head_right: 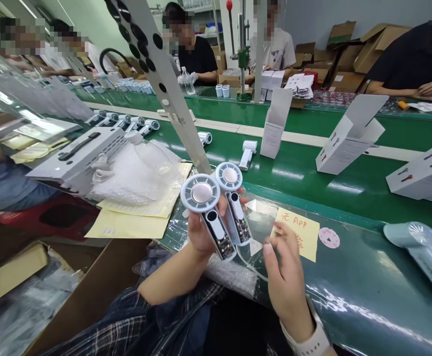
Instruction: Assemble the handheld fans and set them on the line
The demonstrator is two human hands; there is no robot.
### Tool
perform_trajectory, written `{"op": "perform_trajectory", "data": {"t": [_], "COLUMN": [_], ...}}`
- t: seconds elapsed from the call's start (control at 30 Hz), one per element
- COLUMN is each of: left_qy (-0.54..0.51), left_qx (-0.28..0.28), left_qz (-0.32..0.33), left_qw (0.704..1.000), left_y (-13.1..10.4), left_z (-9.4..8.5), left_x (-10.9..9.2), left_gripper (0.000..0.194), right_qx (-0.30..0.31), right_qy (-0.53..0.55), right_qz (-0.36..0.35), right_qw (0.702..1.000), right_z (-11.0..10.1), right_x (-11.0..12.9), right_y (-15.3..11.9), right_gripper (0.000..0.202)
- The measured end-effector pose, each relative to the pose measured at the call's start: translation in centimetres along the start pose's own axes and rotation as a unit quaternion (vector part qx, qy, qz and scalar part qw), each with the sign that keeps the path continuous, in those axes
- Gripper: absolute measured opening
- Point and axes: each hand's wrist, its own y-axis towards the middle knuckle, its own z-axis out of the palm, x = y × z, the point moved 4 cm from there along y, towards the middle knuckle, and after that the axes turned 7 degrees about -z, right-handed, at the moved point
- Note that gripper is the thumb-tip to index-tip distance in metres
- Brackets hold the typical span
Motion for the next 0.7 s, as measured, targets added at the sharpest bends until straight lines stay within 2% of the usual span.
{"op": "perform_trajectory", "data": {"t": [0.03, 0.07, 0.1, 0.13, 0.17, 0.23, 0.33, 0.4, 0.43, 0.5, 0.53, 0.63, 0.67, 0.7], "left_qy": [0.043, 0.083, 0.119, 0.145, 0.157, 0.159, 0.097, 0.084, 0.114, 0.247, 0.330, 0.532, 0.564, 0.573], "left_qx": [0.053, 0.112, 0.165, 0.200, 0.206, 0.156, 0.034, -0.028, -0.052, -0.084, -0.088, -0.111, -0.121, -0.115], "left_qz": [-0.027, -0.053, -0.073, -0.083, -0.086, -0.095, -0.138, -0.182, -0.194, -0.187, -0.169, -0.069, -0.026, 0.014], "left_qw": [0.997, 0.989, 0.976, 0.965, 0.962, 0.970, 0.985, 0.979, 0.973, 0.947, 0.925, 0.837, 0.816, 0.811], "left_y": [-0.2, -0.5, -0.8, -1.1, -1.3, -1.3, -1.1, -1.1, -1.1, -1.0, -1.1, -1.7, -2.0, -2.4], "left_z": [0.2, 0.3, 0.3, 0.0, -0.4, -1.8, -4.0, -5.0, -5.5, -6.1, -6.2, -5.6, -5.0, -4.3], "left_x": [-0.3, -0.6, -0.8, -0.9, -1.0, -0.7, 0.9, 2.1, 2.4, 2.5, 2.3, 1.1, 0.6, 0.2], "left_gripper": [0.071, 0.066, 0.062, 0.058, 0.056, 0.055, 0.058, 0.062, 0.061, 0.058, 0.061, 0.064, 0.061, 0.059], "right_qx": [-0.004, 0.009, 0.040, 0.078, 0.106, 0.109, 0.053, 0.049, 0.053, 0.060, 0.062, 0.072, 0.076, 0.081], "right_qy": [-0.011, 0.006, 0.048, 0.101, 0.150, 0.205, 0.225, 0.228, 0.224, 0.200, 0.185, 0.140, 0.123, 0.104], "right_qz": [0.001, 0.010, 0.026, 0.051, 0.080, 0.128, 0.155, 0.159, 0.161, 0.155, 0.150, 0.138, 0.134, 0.129], "right_qw": [1.000, 1.000, 0.998, 0.990, 0.980, 0.964, 0.961, 0.959, 0.960, 0.966, 0.969, 0.978, 0.980, 0.983], "right_z": [-0.3, -0.3, -0.2, 0.1, 0.3, 0.2, -0.1, 0.0, 0.1, 0.2, 0.3, 0.3, 0.3, 0.3], "right_x": [-0.2, -0.4, -0.4, -0.5, -0.5, -0.6, -0.7, -0.8, -0.7, -0.4, -0.1, 0.7, 0.9, 1.1], "right_y": [0.3, 0.6, 0.7, 0.7, 0.6, 0.4, 0.3, 0.2, 0.1, 0.0, -0.1, -0.5, -0.6, -0.7], "right_gripper": [0.038, 0.051, 0.063, 0.068, 0.066, 0.059, 0.059, 0.058, 0.057, 0.055, 0.055, 0.052, 0.051, 0.050]}}
